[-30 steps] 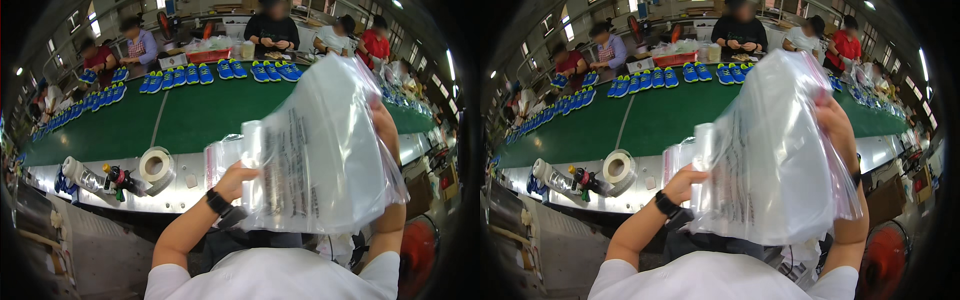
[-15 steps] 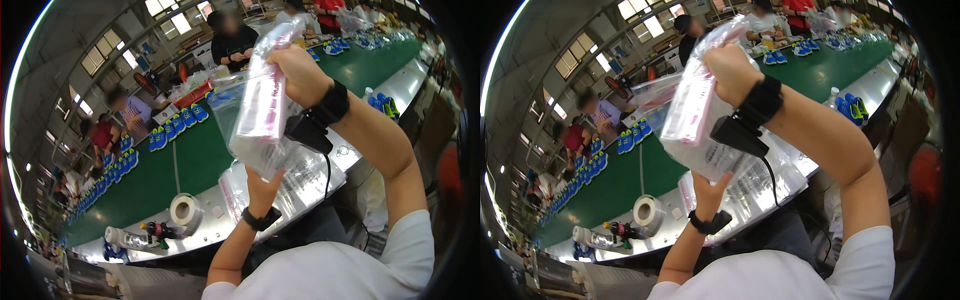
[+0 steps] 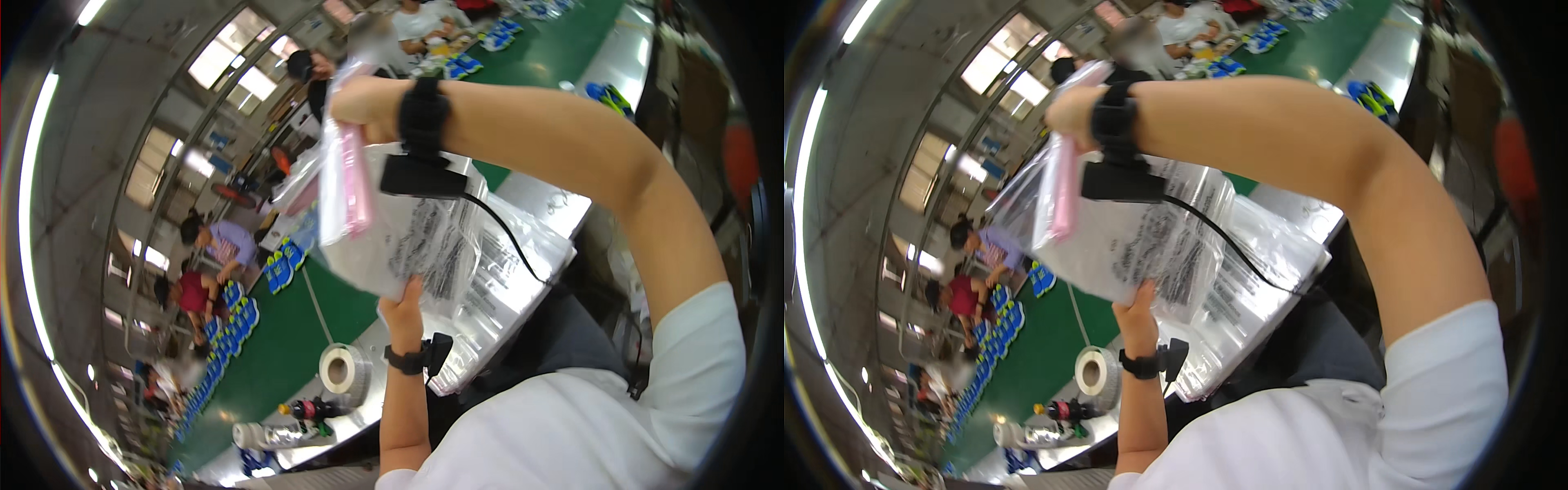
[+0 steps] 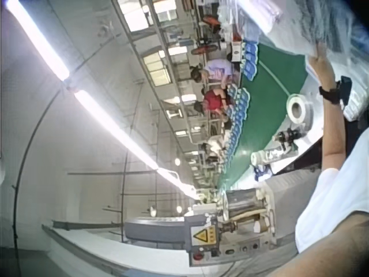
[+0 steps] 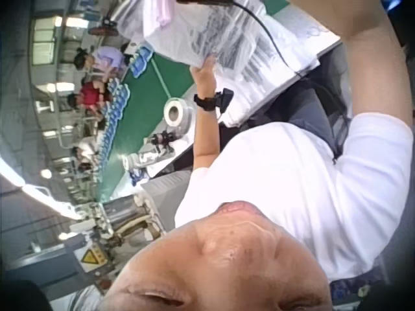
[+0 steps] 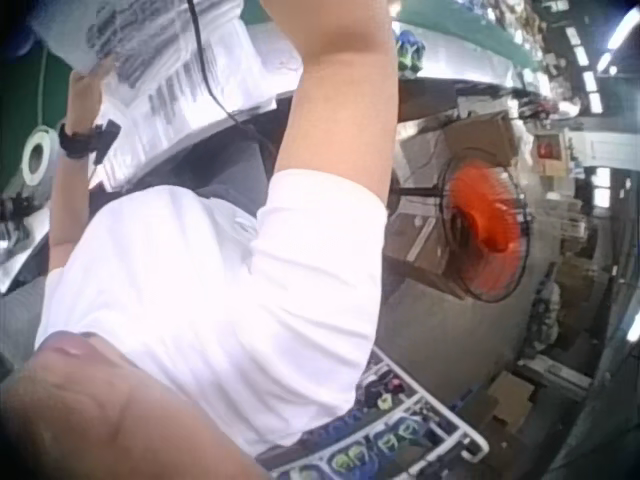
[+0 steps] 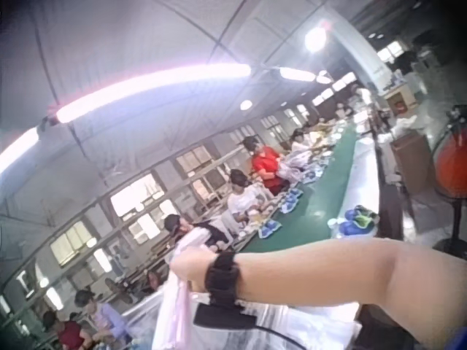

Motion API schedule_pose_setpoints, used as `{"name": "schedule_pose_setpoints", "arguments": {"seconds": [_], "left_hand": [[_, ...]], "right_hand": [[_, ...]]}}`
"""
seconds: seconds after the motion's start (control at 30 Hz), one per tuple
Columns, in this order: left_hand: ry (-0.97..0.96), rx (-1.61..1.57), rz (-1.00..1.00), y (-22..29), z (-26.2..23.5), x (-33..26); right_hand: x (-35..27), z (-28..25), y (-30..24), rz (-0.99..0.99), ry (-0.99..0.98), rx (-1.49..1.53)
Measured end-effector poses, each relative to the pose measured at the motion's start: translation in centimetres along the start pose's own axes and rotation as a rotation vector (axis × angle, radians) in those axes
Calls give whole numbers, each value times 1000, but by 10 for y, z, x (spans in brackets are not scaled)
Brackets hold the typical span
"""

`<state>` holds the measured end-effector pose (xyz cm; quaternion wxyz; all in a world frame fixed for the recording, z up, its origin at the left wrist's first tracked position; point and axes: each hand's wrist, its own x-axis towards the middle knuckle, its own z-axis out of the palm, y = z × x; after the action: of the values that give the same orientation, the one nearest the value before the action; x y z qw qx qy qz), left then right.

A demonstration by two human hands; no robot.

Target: The recorder is organizing a stack of clear plastic ziplock bags at a workbench.

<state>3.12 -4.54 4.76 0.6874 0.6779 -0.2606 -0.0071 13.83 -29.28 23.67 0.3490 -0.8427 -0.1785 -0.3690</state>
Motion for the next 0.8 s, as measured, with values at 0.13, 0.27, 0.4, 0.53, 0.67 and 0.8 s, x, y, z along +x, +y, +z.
{"name": "schedule_pose_setpoints", "arguments": {"seconds": [0.13,0.27,0.4,0.53,0.67,0.8], "left_hand": [[-17,-149,-140,23,-13,-11],[-56,-270,-184,33,-15,-16],[-92,-282,-171,38,-5,-20],[-101,-139,-157,28,-16,-21],[-49,-256,-185,36,-9,-20],[-123,-115,-66,19,-21,-6]], "right_hand": [[5,-28,-52,-130,-353,-720],[36,5,-33,-67,-344,-671],[34,4,-31,-181,-378,-730],[26,-3,-40,-196,-379,-809],[1,-33,-78,-273,-359,-797],[-25,-69,-77,-424,-155,-725]]}}
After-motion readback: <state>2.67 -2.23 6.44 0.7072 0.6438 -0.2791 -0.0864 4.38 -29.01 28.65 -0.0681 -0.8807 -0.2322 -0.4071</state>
